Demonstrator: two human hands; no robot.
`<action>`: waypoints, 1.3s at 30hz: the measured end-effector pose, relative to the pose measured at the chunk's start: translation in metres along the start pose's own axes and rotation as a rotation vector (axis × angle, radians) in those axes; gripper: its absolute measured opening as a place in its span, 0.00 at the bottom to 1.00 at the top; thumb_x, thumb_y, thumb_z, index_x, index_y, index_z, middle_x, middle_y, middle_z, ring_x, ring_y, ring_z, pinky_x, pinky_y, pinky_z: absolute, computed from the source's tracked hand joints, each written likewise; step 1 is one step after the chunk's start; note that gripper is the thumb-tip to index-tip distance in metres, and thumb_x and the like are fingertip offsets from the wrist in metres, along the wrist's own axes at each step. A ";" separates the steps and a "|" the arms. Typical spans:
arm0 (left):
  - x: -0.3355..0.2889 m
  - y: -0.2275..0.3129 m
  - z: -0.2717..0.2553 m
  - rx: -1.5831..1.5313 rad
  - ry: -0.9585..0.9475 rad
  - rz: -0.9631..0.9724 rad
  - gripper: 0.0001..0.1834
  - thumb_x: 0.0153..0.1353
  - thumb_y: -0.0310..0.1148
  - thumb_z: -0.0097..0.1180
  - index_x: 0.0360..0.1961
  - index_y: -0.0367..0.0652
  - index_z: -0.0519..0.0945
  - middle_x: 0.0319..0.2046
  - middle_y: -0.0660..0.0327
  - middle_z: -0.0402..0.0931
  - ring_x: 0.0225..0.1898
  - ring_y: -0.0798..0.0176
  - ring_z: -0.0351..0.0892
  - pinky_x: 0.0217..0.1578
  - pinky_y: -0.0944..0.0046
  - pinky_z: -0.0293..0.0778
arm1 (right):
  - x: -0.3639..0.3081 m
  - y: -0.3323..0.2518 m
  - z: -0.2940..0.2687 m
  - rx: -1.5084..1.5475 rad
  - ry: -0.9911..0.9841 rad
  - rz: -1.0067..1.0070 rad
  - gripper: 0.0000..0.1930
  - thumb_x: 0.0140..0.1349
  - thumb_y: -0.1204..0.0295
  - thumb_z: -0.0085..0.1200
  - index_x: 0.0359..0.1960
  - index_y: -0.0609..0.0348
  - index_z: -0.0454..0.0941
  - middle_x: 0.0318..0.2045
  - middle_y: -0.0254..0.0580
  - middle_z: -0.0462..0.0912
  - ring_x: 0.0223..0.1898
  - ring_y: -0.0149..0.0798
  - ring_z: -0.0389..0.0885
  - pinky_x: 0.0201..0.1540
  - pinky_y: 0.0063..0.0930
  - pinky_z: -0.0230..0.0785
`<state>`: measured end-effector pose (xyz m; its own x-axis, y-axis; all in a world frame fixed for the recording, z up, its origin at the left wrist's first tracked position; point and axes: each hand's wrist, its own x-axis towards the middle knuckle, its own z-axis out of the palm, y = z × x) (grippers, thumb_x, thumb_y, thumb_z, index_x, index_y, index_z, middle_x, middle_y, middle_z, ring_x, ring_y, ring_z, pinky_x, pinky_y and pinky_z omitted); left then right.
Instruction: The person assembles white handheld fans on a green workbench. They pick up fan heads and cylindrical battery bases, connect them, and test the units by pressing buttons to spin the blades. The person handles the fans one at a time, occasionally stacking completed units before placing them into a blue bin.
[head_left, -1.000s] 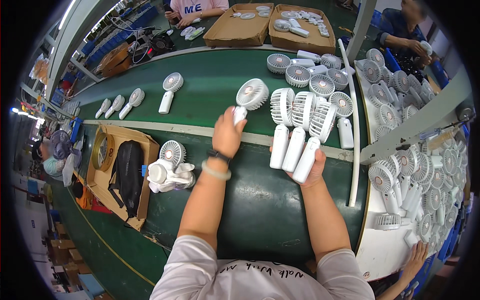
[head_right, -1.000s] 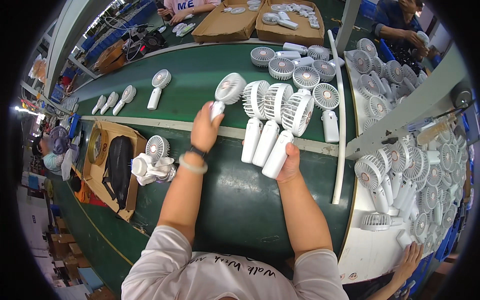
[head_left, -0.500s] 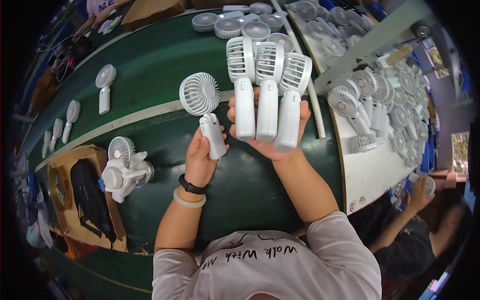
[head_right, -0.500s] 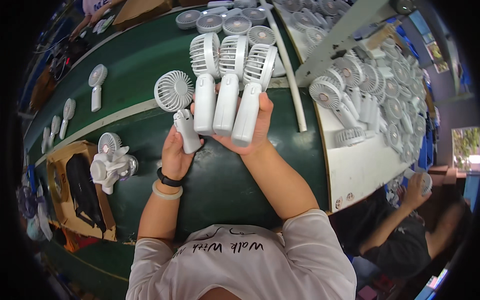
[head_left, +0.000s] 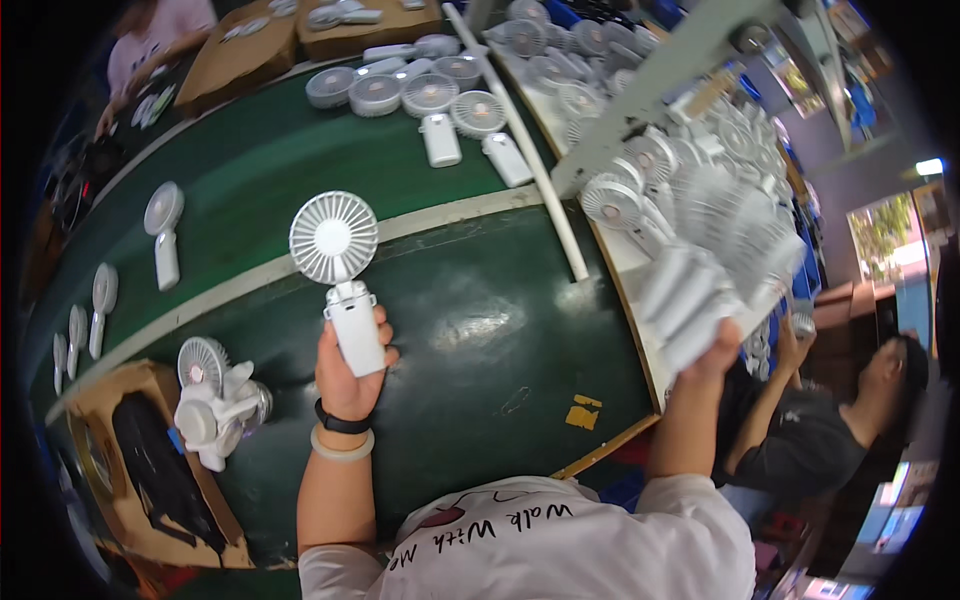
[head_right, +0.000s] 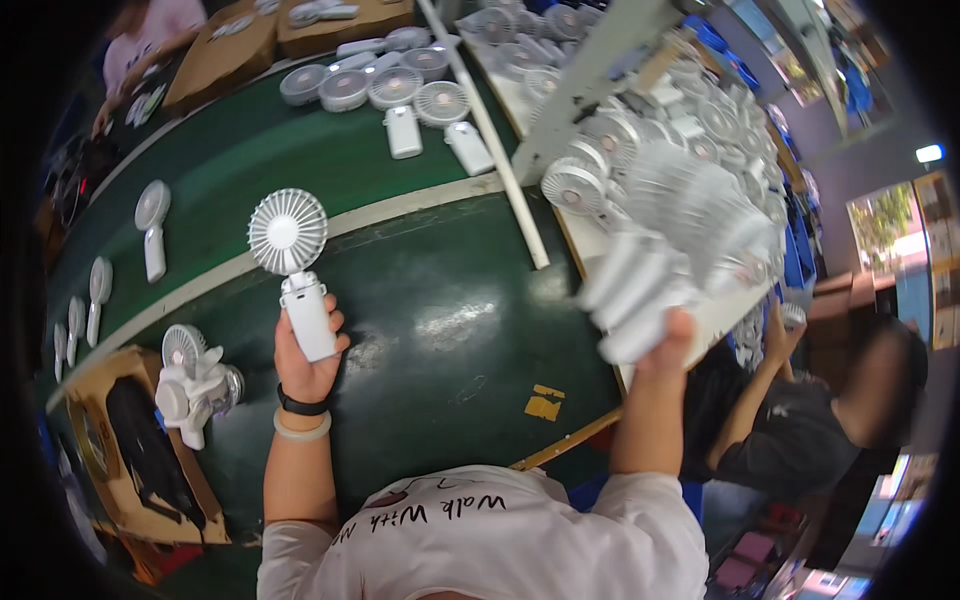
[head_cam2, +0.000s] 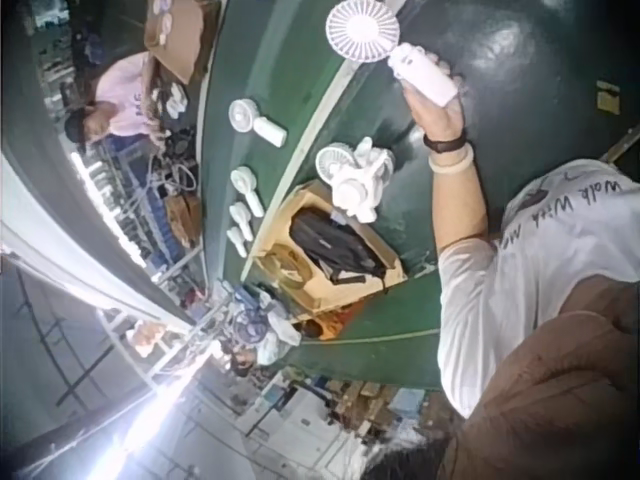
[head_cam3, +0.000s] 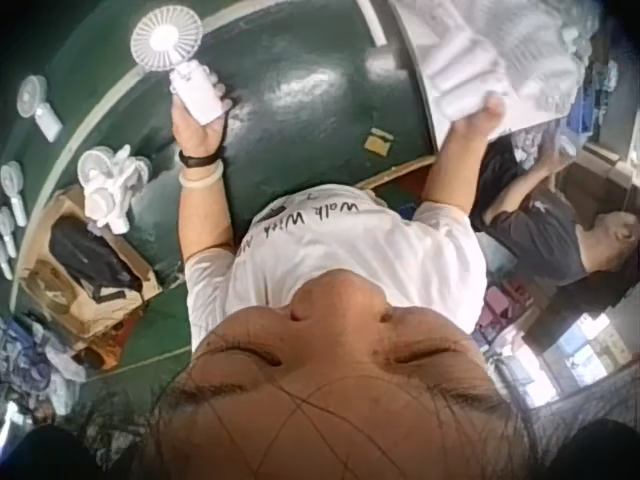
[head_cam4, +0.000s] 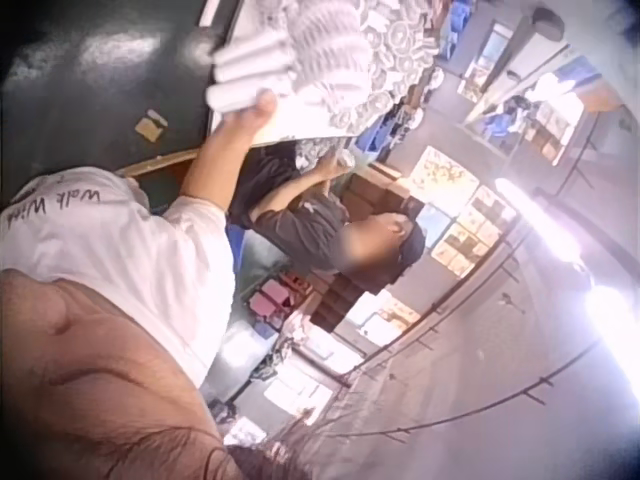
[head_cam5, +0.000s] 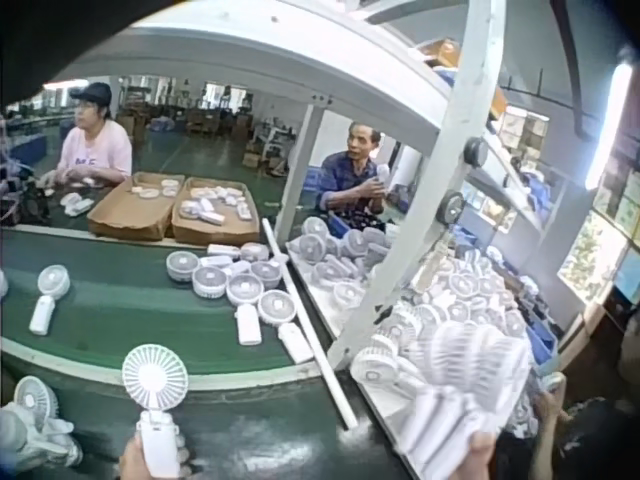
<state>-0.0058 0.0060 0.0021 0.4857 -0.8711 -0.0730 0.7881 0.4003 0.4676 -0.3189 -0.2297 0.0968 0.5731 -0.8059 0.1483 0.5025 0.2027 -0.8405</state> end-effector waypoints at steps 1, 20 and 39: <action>-0.001 0.001 0.003 -0.033 0.023 0.010 0.24 0.66 0.50 0.36 0.54 0.43 0.64 0.41 0.60 0.68 0.34 0.65 0.66 0.28 0.66 0.65 | 0.000 -0.014 -0.020 -0.099 0.235 -0.124 0.38 0.48 0.57 0.61 0.57 0.63 0.59 0.52 0.46 0.70 0.51 0.44 0.73 0.56 0.39 0.65; 0.000 -0.021 0.005 0.774 0.198 0.282 0.29 0.54 0.21 0.55 0.57 0.37 0.59 0.44 0.59 0.69 0.43 0.68 0.71 0.43 0.65 0.71 | -0.002 -0.038 -0.215 -1.736 0.611 0.350 0.29 0.62 0.55 0.46 0.58 0.66 0.62 0.44 0.54 0.77 0.44 0.45 0.76 0.48 0.30 0.66; 0.002 -0.004 -0.001 0.232 0.100 0.118 0.27 0.62 0.33 0.50 0.59 0.40 0.56 0.47 0.55 0.71 0.46 0.62 0.74 0.47 0.61 0.71 | 0.249 0.208 0.108 -1.861 -0.024 -0.171 0.40 0.51 0.44 0.53 0.63 0.50 0.57 0.62 0.62 0.51 0.61 0.61 0.55 0.60 0.55 0.48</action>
<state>-0.0080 0.0030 -0.0004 0.6130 -0.7853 -0.0873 0.6219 0.4114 0.6663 -0.0012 -0.3284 0.0151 0.6154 -0.7391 0.2738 -0.7032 -0.6718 -0.2328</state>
